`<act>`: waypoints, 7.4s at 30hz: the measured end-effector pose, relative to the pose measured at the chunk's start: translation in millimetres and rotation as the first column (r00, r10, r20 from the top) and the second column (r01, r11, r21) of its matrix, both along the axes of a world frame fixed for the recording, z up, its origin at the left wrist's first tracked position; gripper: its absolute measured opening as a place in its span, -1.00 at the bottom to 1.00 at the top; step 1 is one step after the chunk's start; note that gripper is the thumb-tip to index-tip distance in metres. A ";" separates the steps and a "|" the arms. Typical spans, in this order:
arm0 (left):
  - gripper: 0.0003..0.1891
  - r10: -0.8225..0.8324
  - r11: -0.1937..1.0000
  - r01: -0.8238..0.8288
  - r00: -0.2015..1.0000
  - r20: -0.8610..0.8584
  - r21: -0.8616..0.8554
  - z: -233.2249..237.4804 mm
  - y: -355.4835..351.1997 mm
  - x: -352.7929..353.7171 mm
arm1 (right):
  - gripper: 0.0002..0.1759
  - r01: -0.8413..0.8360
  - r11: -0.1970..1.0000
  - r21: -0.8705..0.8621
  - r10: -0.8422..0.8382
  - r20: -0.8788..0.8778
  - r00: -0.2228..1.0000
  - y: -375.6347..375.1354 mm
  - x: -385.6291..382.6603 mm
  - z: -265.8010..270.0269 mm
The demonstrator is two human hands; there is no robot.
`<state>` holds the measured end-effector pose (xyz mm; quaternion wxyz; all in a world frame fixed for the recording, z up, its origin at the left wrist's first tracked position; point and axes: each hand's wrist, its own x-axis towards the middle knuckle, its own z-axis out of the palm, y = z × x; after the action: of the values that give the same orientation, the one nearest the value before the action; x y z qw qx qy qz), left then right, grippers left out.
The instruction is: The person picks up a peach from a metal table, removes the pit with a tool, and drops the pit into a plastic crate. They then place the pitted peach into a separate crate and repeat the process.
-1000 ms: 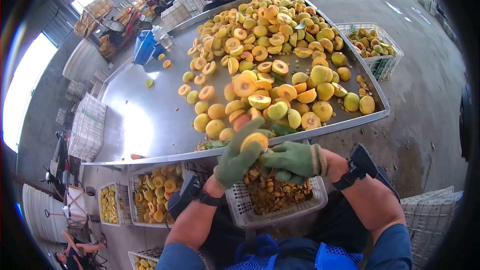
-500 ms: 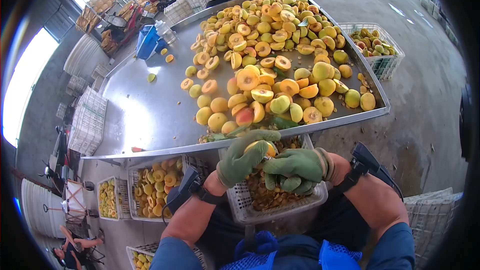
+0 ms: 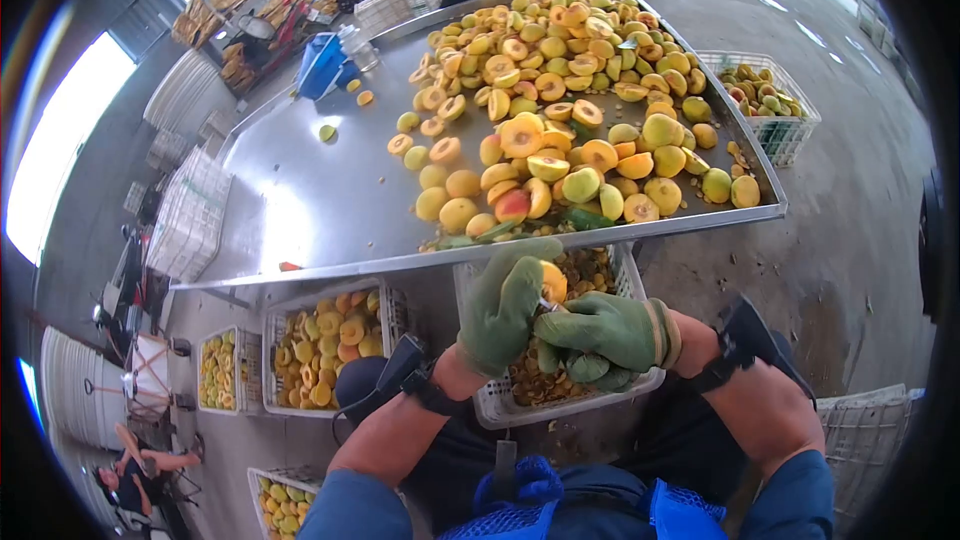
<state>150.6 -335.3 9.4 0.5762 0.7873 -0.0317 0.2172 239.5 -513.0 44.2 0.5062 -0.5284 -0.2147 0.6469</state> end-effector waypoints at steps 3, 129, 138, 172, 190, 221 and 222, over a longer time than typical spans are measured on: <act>-0.62 0.071 0.931 -0.070 0.997 -0.011 -0.358 -8.3 -17.9 -14.2 | -0.49 0.018 1.000 0.021 -0.017 -0.072 0.997 -8.4 -18.5 8.0; -0.63 0.097 0.990 -0.104 0.992 -0.083 -0.097 -14.0 14.2 54.8 | -0.75 0.257 0.914 0.313 -0.393 0.528 0.753 50.7 28.7 -85.7; -0.66 0.061 0.974 -0.099 0.981 -0.185 -0.205 -6.8 10.2 61.6 | -0.73 0.239 0.936 0.258 -0.343 0.818 0.461 28.5 34.9 -63.3; -0.65 0.100 0.993 -0.108 0.980 0.174 0.037 -10.1 -3.4 57.0 | -0.66 0.189 0.972 0.141 -0.212 0.175 0.961 13.9 29.0 -17.8; -0.40 -0.061 0.996 0.054 0.993 0.097 0.070 -29.1 4.1 46.7 | -0.61 -0.057 0.989 0.133 0.109 -0.426 0.898 -1.6 40.3 -21.8; -0.32 0.810 0.327 -0.128 0.548 -0.209 0.936 44.0 242.4 -88.6 | -0.55 0.092 0.991 -0.096 0.002 0.702 0.712 -11.5 -43.1 -23.4; -0.32 0.732 0.494 -0.166 0.608 -0.306 0.854 29.5 243.9 -63.2 | -0.55 0.096 0.989 -0.110 0.015 0.727 0.687 -8.4 -42.2 -18.6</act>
<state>87.4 -91.3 38.9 0.0794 0.9481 0.3032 0.0540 197.3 -521.4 25.6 0.3560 -0.7796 -0.3399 0.3873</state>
